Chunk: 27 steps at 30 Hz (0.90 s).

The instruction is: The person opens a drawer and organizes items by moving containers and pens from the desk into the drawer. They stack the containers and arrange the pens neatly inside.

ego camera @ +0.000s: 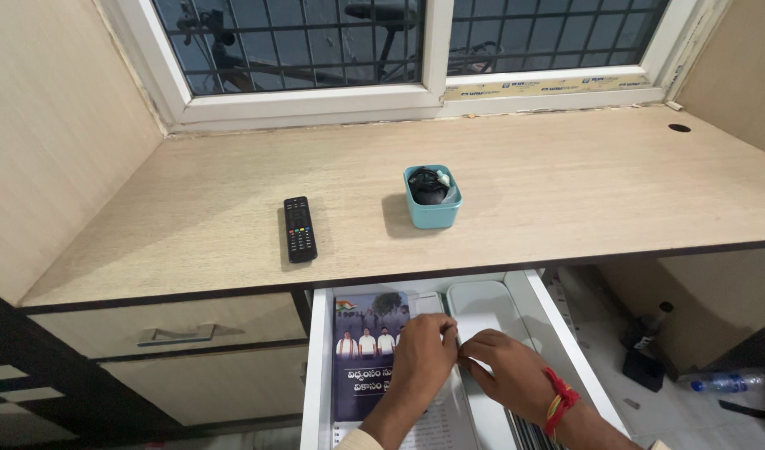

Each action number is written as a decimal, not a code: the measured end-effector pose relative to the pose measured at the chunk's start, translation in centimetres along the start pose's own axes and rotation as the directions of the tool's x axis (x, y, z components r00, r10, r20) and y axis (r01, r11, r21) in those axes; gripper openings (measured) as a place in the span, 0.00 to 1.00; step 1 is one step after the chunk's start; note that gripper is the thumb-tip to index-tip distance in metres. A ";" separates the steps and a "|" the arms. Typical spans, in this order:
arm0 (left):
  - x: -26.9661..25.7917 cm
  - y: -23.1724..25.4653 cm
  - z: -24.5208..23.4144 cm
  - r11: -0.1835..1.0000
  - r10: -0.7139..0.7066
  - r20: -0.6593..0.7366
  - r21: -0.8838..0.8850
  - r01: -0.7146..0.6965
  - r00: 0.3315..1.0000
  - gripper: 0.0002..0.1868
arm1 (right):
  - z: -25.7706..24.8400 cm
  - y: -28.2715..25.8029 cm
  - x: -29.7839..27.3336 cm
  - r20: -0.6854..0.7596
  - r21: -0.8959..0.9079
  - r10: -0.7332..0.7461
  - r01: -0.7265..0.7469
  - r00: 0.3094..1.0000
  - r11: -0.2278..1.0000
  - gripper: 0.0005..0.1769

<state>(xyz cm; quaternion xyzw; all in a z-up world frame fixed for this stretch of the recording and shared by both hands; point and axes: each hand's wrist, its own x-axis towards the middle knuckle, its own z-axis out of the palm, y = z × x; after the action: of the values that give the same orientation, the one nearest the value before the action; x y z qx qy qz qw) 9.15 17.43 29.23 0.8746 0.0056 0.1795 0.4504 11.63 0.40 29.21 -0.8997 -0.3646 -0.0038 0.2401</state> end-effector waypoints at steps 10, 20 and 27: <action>5.1 2.7 -9.1 0.998 0.045 -0.256 0.049 -0.034 0.966 0.08 | 0.1 -0.3 0.2 0.021 0.002 -0.002 0.002 1.000 1.000 0.12; 10.9 -1.1 -19.7 0.708 -0.241 -0.381 0.559 0.430 0.893 0.21 | 0.2 -0.3 0.2 0.000 -0.005 -0.020 0.020 1.000 1.000 0.12; 12.1 -4.7 -20.6 0.628 -0.438 -0.365 0.530 0.570 0.821 0.23 | 0.4 -0.2 0.3 0.026 -0.011 0.008 -0.008 1.000 1.000 0.12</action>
<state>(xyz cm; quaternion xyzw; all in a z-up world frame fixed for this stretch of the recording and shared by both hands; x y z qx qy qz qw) 14.61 38.47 40.14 0.9117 0.3553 0.1207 0.1676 11.65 0.95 29.01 -0.9023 -0.3643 0.0070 0.2303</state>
